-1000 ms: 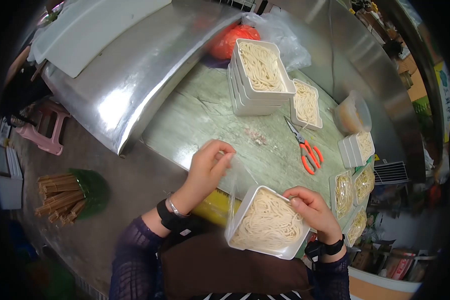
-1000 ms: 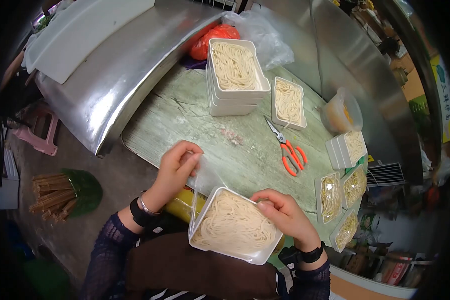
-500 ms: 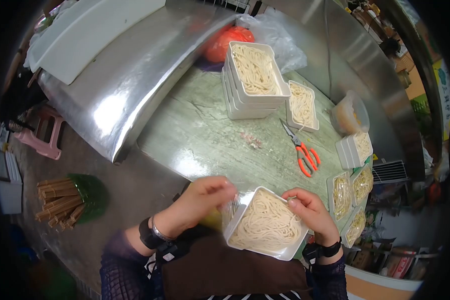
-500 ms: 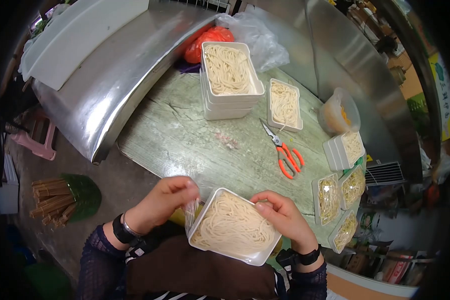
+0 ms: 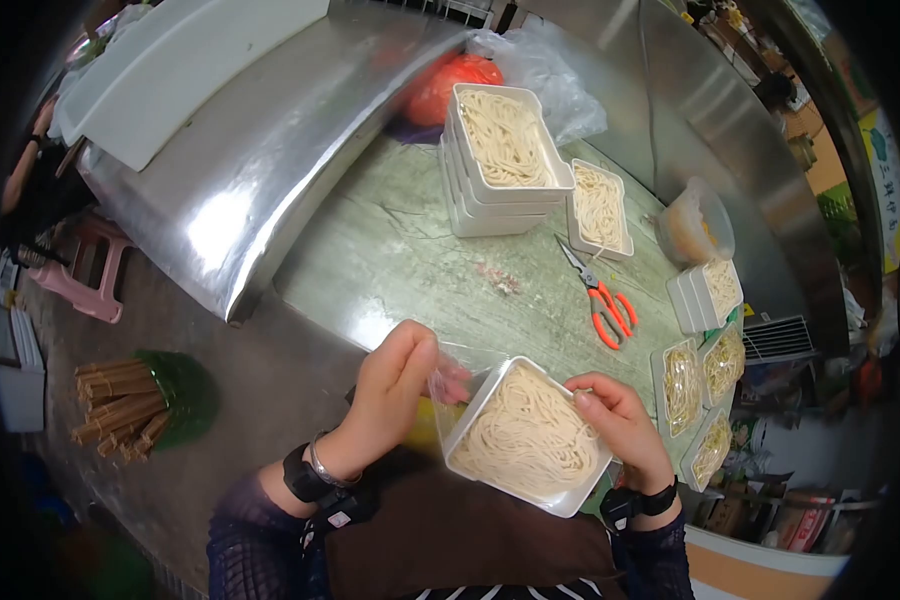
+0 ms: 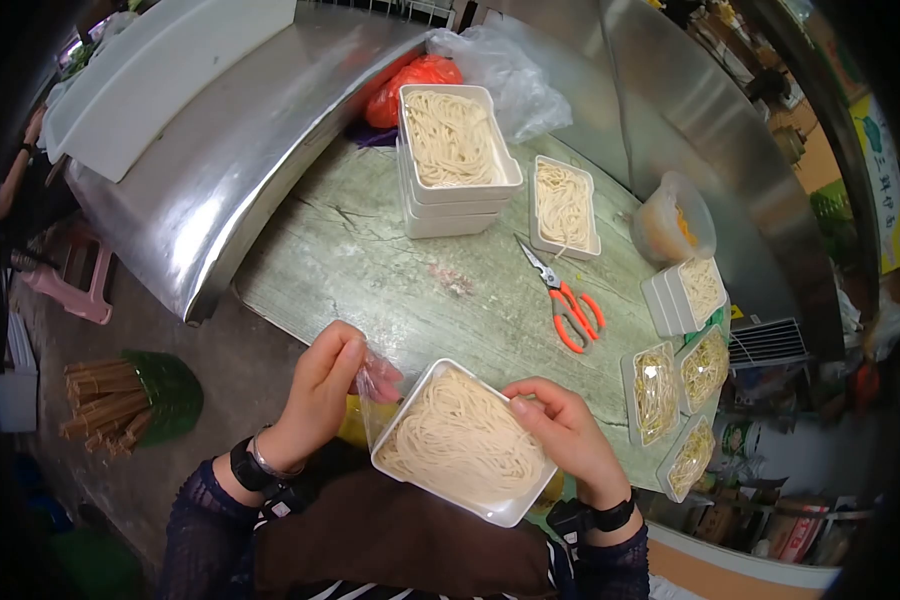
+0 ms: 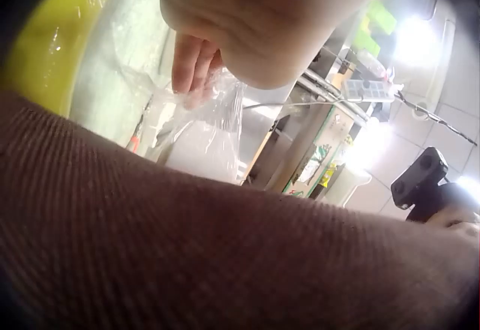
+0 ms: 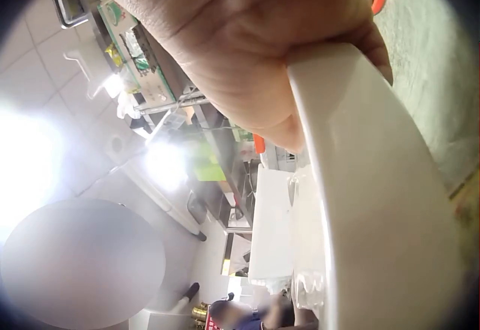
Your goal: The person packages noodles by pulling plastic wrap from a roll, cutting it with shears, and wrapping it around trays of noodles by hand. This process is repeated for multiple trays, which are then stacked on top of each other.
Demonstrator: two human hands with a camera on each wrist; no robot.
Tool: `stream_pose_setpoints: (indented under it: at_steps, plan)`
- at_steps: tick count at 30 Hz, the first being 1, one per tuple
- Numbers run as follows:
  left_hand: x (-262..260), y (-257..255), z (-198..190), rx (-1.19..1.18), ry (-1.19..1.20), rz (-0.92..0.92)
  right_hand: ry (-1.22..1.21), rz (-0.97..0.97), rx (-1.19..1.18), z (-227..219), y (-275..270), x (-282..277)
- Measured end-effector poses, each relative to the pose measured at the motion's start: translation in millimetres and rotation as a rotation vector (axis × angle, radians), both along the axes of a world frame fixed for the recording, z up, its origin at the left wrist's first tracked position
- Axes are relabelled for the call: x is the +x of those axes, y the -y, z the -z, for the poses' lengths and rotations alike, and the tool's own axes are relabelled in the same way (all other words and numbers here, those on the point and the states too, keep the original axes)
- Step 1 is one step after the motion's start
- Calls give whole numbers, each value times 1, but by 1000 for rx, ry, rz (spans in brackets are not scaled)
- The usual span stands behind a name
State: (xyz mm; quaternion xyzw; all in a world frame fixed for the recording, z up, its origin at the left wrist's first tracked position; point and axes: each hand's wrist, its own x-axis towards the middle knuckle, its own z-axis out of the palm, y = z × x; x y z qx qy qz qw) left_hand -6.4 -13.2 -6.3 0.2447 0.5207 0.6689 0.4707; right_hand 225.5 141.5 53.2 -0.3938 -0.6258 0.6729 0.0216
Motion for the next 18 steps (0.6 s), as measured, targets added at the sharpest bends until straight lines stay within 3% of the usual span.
stream_pose_setpoints:
  at_steps: [3,9,12,15,18]
  plan:
    - [2,-3,14,-76,377,44,-25,11,-13,2,5,-2]
    - [9,-25,50,-174,449,302,-108,18,-23,5,18,-6]
    - [19,-30,15,-186,649,531,-120,-7,-38,6,20,-9]
    - [20,-25,9,-116,655,695,-125,-1,-82,9,21,-7]
    - [19,-24,7,-70,468,705,-81,10,-57,11,23,-8]
